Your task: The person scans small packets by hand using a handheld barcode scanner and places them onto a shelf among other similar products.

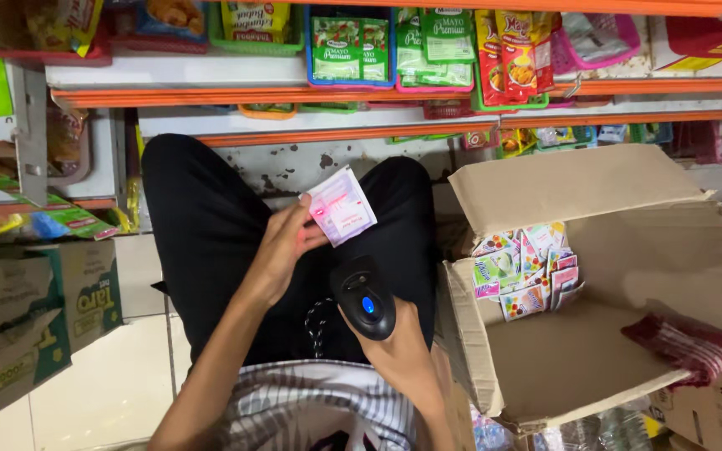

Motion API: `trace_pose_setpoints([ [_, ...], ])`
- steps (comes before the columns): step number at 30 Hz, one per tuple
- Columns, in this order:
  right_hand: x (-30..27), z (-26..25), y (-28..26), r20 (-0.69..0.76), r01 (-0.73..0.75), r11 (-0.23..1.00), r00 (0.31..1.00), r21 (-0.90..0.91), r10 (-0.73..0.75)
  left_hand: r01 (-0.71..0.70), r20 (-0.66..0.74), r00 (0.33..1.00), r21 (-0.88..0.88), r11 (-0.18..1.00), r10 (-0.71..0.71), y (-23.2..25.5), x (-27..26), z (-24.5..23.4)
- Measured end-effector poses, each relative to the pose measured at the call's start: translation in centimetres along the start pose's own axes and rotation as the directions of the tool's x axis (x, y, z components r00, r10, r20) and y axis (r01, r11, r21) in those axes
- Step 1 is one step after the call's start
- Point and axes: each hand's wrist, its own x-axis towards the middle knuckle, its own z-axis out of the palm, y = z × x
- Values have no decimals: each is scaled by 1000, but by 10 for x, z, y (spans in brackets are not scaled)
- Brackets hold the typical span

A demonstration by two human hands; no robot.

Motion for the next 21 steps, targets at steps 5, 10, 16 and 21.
trace_pose_setpoints([
  [5, 2, 0, 0, 47, 22, 1000, 999, -3, -22, -7, 44, 999, -57, 998, 10, -2, -6, 0],
  [10, -4, -1, 7, 39, 36, 997, 999, -61, -34, -53, 77, 996, 66, 996, 48, -13, -5, -15],
  [16, -16, -12, 25, -209, -426, 892, 868, 151, 450, 347, 383, 847, -924, 162, 370, -29, 3, -39],
  [21, -16, -19, 19, -277, -229, 929, 909, 291, 311, -250, 6, 968, -27, 968, 250, -12, 7, -51],
])
